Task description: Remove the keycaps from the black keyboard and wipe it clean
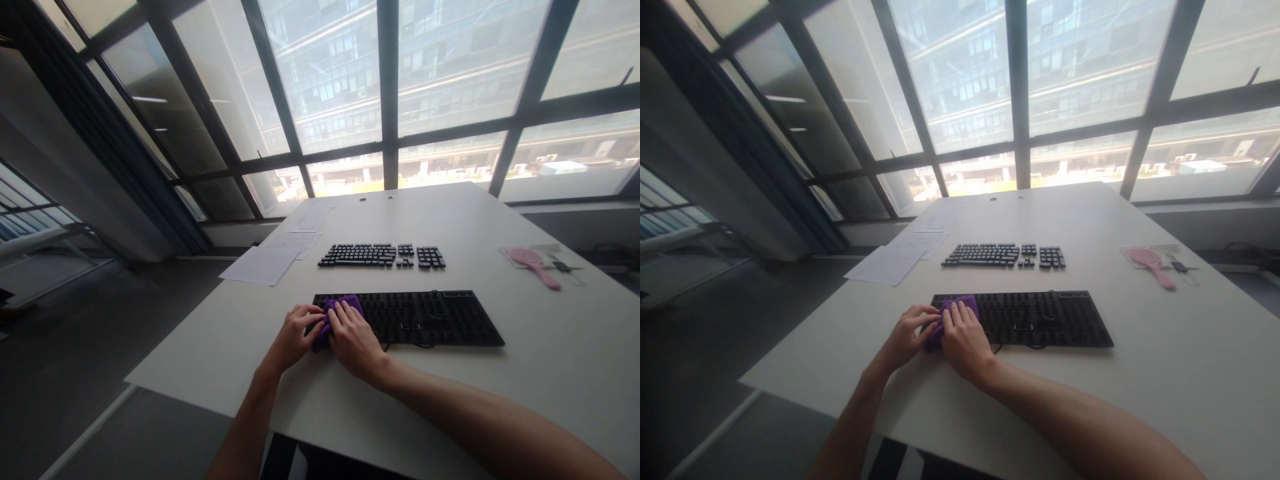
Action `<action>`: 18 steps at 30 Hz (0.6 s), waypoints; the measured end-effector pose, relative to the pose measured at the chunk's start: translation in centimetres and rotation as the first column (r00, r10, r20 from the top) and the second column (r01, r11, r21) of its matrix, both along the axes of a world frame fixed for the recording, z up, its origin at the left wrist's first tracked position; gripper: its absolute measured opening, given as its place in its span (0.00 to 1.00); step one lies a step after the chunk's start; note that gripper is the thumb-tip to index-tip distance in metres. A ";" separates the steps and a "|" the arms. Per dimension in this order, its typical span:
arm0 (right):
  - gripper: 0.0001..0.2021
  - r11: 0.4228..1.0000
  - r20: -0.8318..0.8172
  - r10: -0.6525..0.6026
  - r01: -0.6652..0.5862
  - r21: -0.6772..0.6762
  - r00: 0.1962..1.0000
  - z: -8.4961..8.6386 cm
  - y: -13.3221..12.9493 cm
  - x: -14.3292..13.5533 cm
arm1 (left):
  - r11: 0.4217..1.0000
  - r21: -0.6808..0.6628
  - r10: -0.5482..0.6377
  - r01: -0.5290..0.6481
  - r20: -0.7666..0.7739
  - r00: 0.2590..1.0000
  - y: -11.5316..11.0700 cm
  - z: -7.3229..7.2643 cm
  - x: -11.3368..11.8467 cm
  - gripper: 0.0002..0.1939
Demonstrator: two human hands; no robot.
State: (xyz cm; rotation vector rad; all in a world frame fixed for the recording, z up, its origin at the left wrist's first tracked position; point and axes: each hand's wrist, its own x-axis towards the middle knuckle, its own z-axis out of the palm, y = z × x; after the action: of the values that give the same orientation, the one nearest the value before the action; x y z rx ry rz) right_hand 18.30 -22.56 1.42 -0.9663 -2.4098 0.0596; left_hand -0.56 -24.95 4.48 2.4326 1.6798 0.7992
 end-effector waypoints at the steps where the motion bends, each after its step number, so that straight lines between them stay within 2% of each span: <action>1: 0.24 1.000 0.008 0.000 0.000 0.001 1.000 0.0 0.0 0.0 | 1.000 -0.004 -0.006 0.006 -0.005 1.000 0.0 0.0 0.0 0.10; 9: 0.18 0.999 0.038 0.039 -0.037 -0.035 0.999 -0.1 0.5 0.0 | 0.997 -0.063 -0.041 0.038 -0.055 0.998 -0.6 0.5 0.4 0.14; 14: 0.16 0.995 -0.061 0.019 -0.025 -0.098 0.998 0.3 0.7 0.3 | 0.995 -0.081 -0.067 0.064 -0.035 0.997 -0.8 1.0 0.6 0.21; 18: 0.20 0.993 -0.147 0.012 -0.029 -0.113 0.989 0.5 0.6 0.4 | 0.995 -0.073 -0.069 0.068 -0.002 0.998 -0.8 1.0 0.7 0.23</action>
State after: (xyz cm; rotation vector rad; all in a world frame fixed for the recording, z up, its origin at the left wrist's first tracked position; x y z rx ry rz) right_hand 18.71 -21.96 1.89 -0.9533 -2.3016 0.2702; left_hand 0.15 -25.73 5.49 2.4302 1.5880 0.7109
